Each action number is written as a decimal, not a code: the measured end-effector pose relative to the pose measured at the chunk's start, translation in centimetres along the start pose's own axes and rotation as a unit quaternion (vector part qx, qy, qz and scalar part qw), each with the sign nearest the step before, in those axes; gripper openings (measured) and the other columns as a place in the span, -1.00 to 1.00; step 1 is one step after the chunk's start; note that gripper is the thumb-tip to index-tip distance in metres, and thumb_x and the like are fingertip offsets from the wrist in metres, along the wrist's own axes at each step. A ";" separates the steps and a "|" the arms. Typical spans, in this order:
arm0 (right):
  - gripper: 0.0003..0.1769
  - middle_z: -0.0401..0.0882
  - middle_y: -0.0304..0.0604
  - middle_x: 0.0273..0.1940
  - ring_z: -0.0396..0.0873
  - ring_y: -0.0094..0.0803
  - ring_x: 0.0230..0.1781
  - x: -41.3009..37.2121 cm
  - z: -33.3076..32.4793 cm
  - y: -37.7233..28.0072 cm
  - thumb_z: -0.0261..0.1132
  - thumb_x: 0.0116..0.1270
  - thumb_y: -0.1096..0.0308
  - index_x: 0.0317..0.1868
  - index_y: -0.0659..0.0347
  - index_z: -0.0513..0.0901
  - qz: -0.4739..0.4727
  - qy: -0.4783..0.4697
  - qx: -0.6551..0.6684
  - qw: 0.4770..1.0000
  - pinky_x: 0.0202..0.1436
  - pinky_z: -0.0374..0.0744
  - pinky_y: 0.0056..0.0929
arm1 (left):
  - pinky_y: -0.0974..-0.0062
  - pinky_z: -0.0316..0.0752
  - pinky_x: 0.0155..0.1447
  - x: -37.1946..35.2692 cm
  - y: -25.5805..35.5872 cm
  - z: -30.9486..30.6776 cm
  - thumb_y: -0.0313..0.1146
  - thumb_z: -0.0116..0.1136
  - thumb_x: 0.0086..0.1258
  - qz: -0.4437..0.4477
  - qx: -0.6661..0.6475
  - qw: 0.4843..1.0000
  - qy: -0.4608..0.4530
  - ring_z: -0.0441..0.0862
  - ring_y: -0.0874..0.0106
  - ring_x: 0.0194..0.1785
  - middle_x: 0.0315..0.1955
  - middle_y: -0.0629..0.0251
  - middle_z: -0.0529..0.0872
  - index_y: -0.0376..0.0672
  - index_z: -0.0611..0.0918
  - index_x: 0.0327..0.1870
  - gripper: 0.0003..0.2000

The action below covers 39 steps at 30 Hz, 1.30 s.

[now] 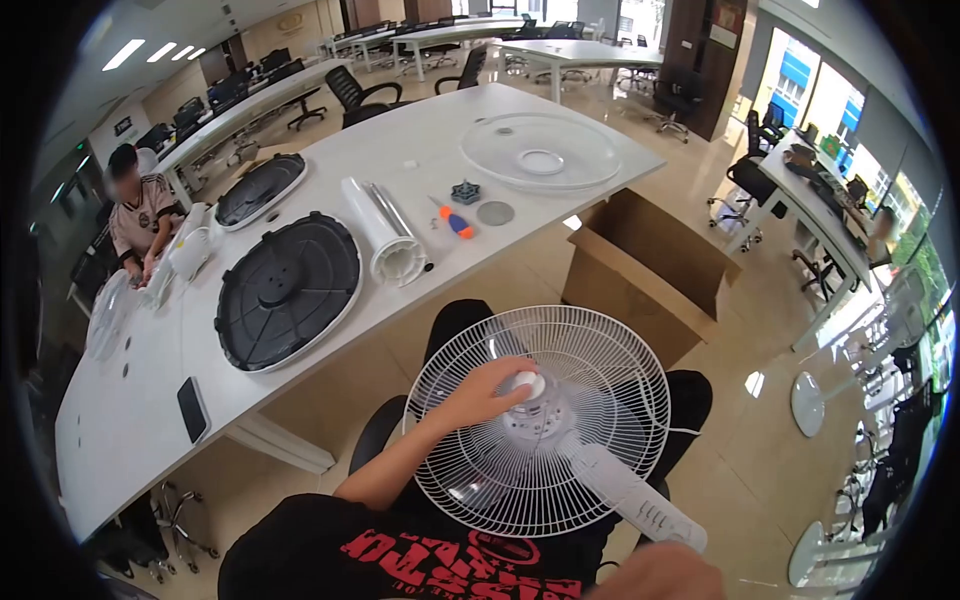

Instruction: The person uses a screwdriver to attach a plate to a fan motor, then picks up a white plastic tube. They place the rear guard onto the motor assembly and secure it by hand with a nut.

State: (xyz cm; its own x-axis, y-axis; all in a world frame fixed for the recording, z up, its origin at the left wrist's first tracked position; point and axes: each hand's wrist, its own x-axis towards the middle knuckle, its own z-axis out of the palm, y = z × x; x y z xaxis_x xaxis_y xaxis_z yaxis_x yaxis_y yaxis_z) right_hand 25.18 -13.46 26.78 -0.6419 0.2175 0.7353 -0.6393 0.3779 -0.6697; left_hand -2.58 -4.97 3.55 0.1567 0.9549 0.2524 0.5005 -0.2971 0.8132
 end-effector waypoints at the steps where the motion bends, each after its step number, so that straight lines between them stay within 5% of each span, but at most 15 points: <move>1: -0.51 0.77 0.07 -0.42 0.69 -0.31 -0.65 0.8 0.4 -0.5 0.35 0.48 -0.05 0.29 -0.01 0.72 -0.019 0.057 -0.012 0.998 -0.52 0.71 -0.43 | 0.29 0.49 0.38 0.0 -0.4 0.3 -0.15 0.26 0.50 0.012 0.000 1.000 0.010 0.66 0.18 0.27 0.21 0.11 0.69 -0.19 0.63 0.23 -0.60; 4: -0.67 0.77 0.08 -0.42 0.64 -0.36 -0.68 2.5 1.4 -0.4 0.30 0.55 0.16 0.17 0.11 0.76 -0.045 0.182 0.066 0.980 -0.54 0.63 -0.48 | 0.30 0.51 0.35 -0.1 -0.5 0.3 -0.15 0.26 0.50 0.014 -0.003 1.000 0.011 0.67 0.18 0.23 0.19 0.12 0.69 -0.18 0.63 0.22 -0.61; 5: -0.69 0.78 0.01 -0.44 0.60 -0.38 -0.69 2.7 1.1 0.0 0.24 0.60 0.27 0.25 0.06 0.72 -0.076 0.146 0.102 0.981 -0.56 0.53 -0.52 | 0.30 0.52 0.34 -0.1 -0.6 0.3 -0.16 0.26 0.50 0.016 -0.005 1.000 0.015 0.68 0.18 0.21 0.17 0.12 0.70 -0.19 0.63 0.21 -0.62; 7: -0.59 0.68 -0.02 0.07 0.72 -0.22 -0.47 1.5 1.9 1.7 0.29 0.56 0.27 0.36 0.03 0.63 -0.205 0.121 0.092 0.967 -0.39 0.65 -0.45 | 0.30 0.52 0.34 -0.1 -0.3 0.1 -0.17 0.26 0.50 0.010 -0.013 1.000 0.018 0.68 0.18 0.21 0.16 0.12 0.70 -0.19 0.63 0.20 -0.62; 23: -0.78 0.68 -0.20 -0.15 0.61 -0.44 -0.56 3.8 2.8 0.5 0.26 0.60 0.14 0.09 -0.02 0.70 -0.128 0.143 0.222 0.956 -0.54 0.49 -0.55 | 0.31 0.51 0.36 0.2 -0.7 -0.2 -0.22 0.26 0.51 0.010 -0.020 1.000 0.017 0.68 0.19 0.24 0.17 0.13 0.70 -0.21 0.63 0.21 -0.64; 39: -0.75 0.64 -0.35 -0.40 0.51 -0.61 -0.65 4.2 3.3 0.6 0.25 0.62 0.08 -0.18 -0.03 0.73 -0.087 0.167 0.264 0.946 -0.67 0.36 -0.61 | 0.29 0.51 0.36 0.3 -0.8 -0.2 -0.19 0.28 0.48 0.005 -0.031 0.999 0.014 0.67 0.15 0.25 0.19 0.10 0.70 -0.22 0.63 0.22 -0.61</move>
State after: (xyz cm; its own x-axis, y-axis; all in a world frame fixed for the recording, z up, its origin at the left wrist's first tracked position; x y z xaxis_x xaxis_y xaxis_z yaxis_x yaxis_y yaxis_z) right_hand 20.69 -15.24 29.13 -0.3943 0.4996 0.7713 -0.9018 -0.0491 -0.4293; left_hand -3.09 -4.38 3.05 0.1370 0.9519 0.2742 0.4443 -0.3065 0.8418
